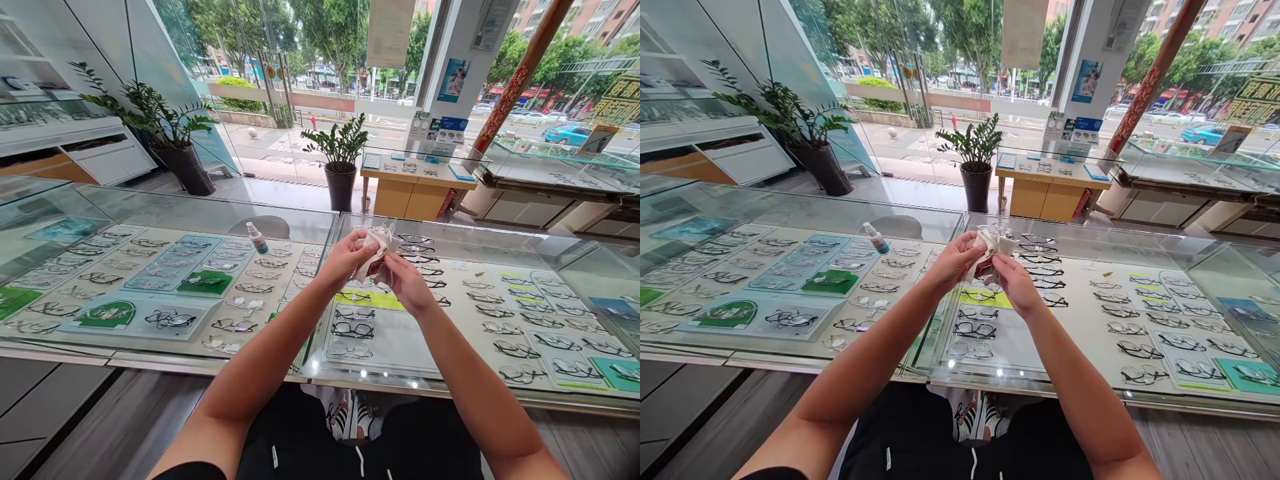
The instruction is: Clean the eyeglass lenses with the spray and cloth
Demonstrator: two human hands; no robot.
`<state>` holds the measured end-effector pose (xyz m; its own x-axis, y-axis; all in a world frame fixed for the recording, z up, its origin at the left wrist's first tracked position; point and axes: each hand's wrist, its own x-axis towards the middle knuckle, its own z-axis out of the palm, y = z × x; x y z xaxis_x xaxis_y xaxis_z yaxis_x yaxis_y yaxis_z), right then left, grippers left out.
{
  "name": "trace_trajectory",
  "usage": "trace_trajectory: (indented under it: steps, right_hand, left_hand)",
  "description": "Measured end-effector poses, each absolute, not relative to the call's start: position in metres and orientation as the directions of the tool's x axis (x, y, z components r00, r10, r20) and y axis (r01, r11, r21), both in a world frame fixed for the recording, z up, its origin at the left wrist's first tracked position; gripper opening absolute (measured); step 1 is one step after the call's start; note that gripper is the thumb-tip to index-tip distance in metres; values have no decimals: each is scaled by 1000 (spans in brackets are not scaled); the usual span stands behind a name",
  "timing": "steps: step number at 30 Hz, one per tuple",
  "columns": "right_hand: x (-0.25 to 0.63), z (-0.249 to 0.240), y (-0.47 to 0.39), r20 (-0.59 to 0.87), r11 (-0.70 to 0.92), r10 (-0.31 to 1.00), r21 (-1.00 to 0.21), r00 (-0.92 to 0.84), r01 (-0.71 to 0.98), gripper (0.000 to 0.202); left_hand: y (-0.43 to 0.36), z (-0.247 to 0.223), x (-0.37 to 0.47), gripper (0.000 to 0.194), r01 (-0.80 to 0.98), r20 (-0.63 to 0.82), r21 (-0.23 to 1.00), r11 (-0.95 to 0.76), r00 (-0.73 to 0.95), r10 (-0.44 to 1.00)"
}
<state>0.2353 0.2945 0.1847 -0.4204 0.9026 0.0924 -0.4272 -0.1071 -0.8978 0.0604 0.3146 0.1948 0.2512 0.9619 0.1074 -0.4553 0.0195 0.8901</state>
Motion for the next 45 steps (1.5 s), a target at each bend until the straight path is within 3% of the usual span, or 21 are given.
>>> trace_trajectory:
  steps: [8,19,24,31,45]
  right_hand:
    - [237,178,298,58,-114,914,-913,-402,-392,28]
    - [234,182,295,141,-34,864,-942,-484,-335,36]
    - [237,186,295,164,10,865,-951,-475,-310,37]
    - [240,191,296,98,-52,892,-947,-441,-316,36]
    - [235,184,294,139,-10,856,-959,-498,-284,42]
  left_hand:
    - [310,196,63,43,-431,173,902,29,422,890]
    - [308,196,63,44,-330,193,940,-90,295,936]
    - [310,199,60,50,-372,218,926,-63,393,893]
    - [311,201,51,41,-423,200,906,11,451,870]
    - [307,200,58,47,-315,260,940,-129,421,869]
